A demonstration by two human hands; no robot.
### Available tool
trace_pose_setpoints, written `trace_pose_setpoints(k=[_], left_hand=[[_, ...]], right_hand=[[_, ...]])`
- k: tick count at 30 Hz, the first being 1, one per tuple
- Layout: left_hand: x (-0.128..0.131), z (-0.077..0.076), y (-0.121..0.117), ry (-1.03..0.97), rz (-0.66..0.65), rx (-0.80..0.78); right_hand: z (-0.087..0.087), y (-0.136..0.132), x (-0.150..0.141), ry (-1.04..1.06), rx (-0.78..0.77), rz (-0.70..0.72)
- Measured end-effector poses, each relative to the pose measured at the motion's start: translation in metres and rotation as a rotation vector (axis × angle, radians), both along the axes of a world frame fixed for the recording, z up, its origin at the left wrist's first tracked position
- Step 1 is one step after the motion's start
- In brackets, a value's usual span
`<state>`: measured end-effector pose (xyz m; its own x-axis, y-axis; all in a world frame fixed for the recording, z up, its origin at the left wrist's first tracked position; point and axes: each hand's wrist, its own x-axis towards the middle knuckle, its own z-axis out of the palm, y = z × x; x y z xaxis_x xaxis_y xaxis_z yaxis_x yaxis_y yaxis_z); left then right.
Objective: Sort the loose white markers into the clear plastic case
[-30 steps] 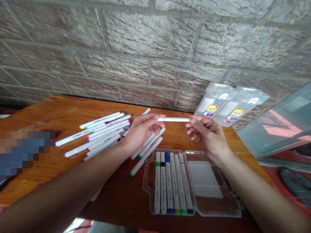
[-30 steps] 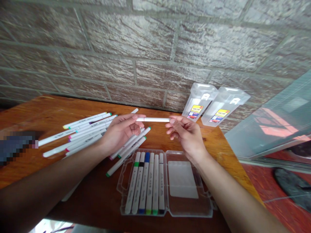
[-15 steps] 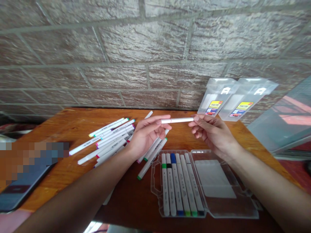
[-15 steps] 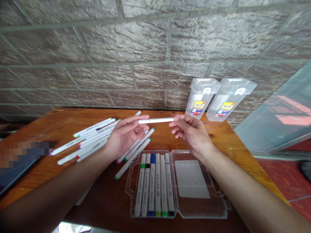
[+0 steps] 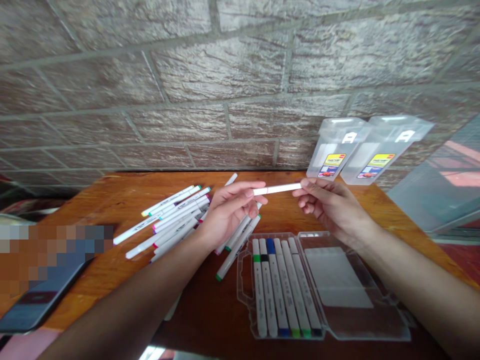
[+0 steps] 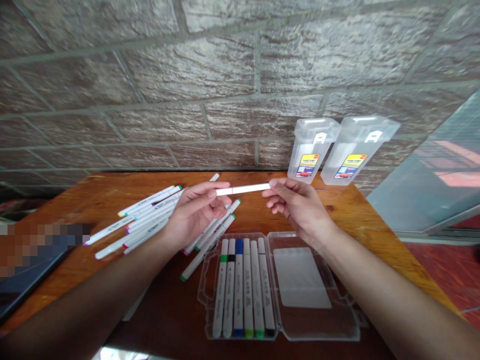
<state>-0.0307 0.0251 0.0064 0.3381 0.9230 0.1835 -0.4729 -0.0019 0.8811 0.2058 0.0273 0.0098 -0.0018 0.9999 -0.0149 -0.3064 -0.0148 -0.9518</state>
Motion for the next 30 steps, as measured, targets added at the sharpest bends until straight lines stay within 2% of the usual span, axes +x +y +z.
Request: trace_pose_setpoints(k=[11,16,24,30], left_hand=[[0.001,-0.003,0.001,0.044,0.016,-0.039],[0.003,-0.003,0.003,0.075,0.085,-0.059],[0.003,-0.012,0.01,0.24,0.184,0.017],[0.004,-0.01,0.01,0.311,0.23,0.043]], right_hand=[[0.005,-0.001,-0.002,0.045,-0.003,-0.01],[0.007,-0.003,-0.003,0.028,0.022,-0.01],[0.004,-0.005,-0.003,-0.05,0.153,0.001],[0.002,-0.007,-0.004,-0.128,0.232,-0.013]])
